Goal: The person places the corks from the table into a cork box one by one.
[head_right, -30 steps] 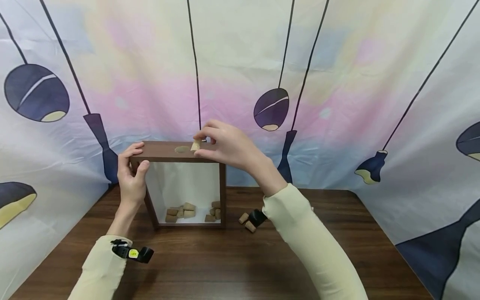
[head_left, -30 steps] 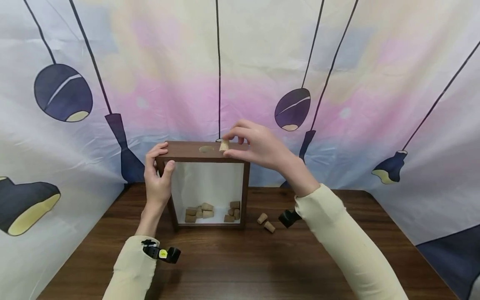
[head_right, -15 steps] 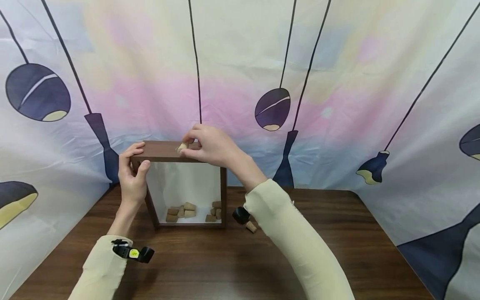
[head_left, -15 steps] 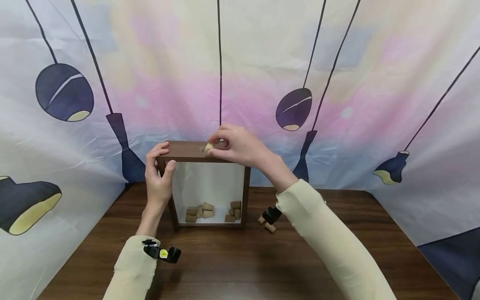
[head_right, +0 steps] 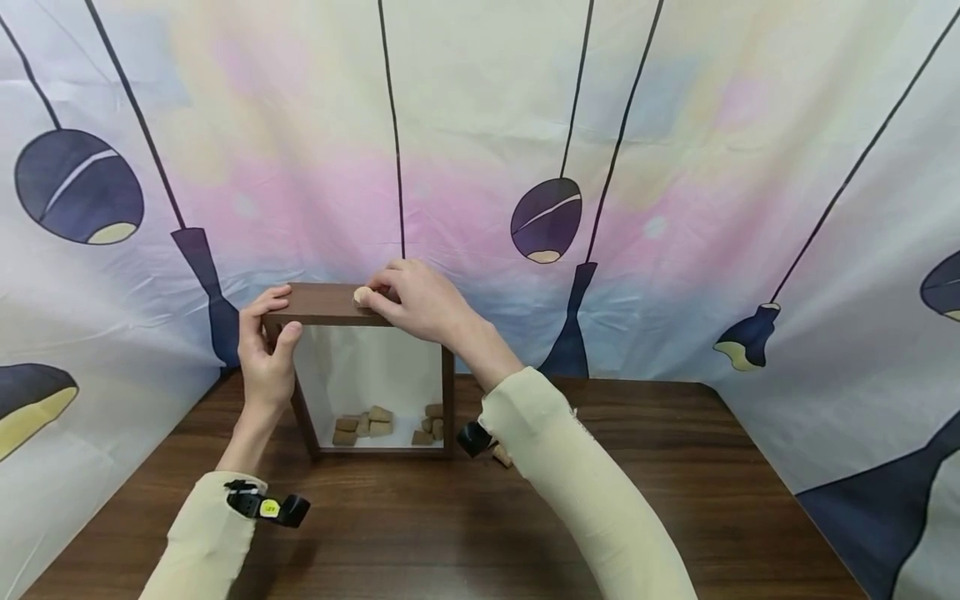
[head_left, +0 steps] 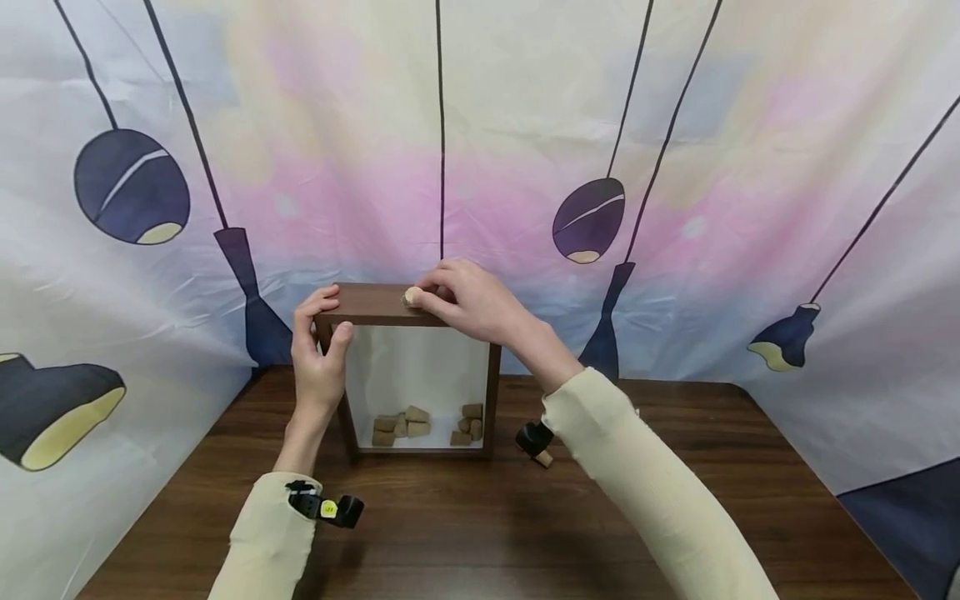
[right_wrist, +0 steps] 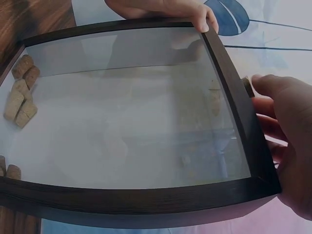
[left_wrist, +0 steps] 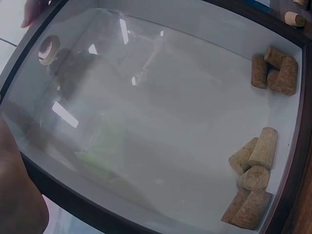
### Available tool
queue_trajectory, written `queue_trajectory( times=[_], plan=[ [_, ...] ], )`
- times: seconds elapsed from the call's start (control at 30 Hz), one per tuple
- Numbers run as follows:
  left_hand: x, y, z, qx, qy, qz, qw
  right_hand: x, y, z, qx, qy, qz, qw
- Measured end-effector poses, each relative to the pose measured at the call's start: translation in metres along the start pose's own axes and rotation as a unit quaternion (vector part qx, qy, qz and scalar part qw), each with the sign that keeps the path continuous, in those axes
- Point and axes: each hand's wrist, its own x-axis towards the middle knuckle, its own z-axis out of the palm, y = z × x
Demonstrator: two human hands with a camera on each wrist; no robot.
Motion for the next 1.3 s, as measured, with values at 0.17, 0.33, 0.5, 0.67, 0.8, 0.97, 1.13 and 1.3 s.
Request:
queue_trajectory(
  times=[0.17, 0.33, 0.5, 0.67, 0.8, 0.97, 1.13, 1.3],
  plan=[
    [0.001, 0.005, 0.000, 0.001, 0.002, 0.002, 1.0000, -0.010, 0.003, 0.002, 0.015, 0.036, -0.002, 0.999],
    [0.002, 0.006, 0.000, 0.000, 0.000, 0.003, 1.0000, -0.026, 0.006, 0.000, 0.049, 0.079, 0.006, 0.996],
    [0.003, 0.007, 0.001, 0.000, -0.001, 0.002, 1.0000, -0.050, 0.011, -0.002, 0.081, 0.142, 0.018, 0.986],
    [0.004, 0.007, 0.003, -0.001, -0.004, 0.002, 1.0000, -0.077, 0.025, -0.003, 0.099, 0.196, 0.032, 0.975],
    [0.004, 0.007, 0.002, -0.002, -0.002, 0.003, 1.0000, -0.098, 0.036, 0.001, 0.096, 0.198, 0.056, 0.974],
    [0.003, 0.005, 0.001, 0.000, 0.001, 0.003, 1.0000, -0.118, 0.049, 0.008, 0.084, 0.179, 0.080, 0.977],
    [0.002, 0.004, 0.001, -0.001, 0.000, 0.003, 1.0000, -0.135, 0.062, 0.019, 0.070, 0.156, 0.088, 0.981],
    [0.001, 0.006, 0.002, -0.004, 0.000, 0.003, 1.0000, -0.150, 0.075, 0.034, 0.066, 0.124, 0.074, 0.987]
  ],
)
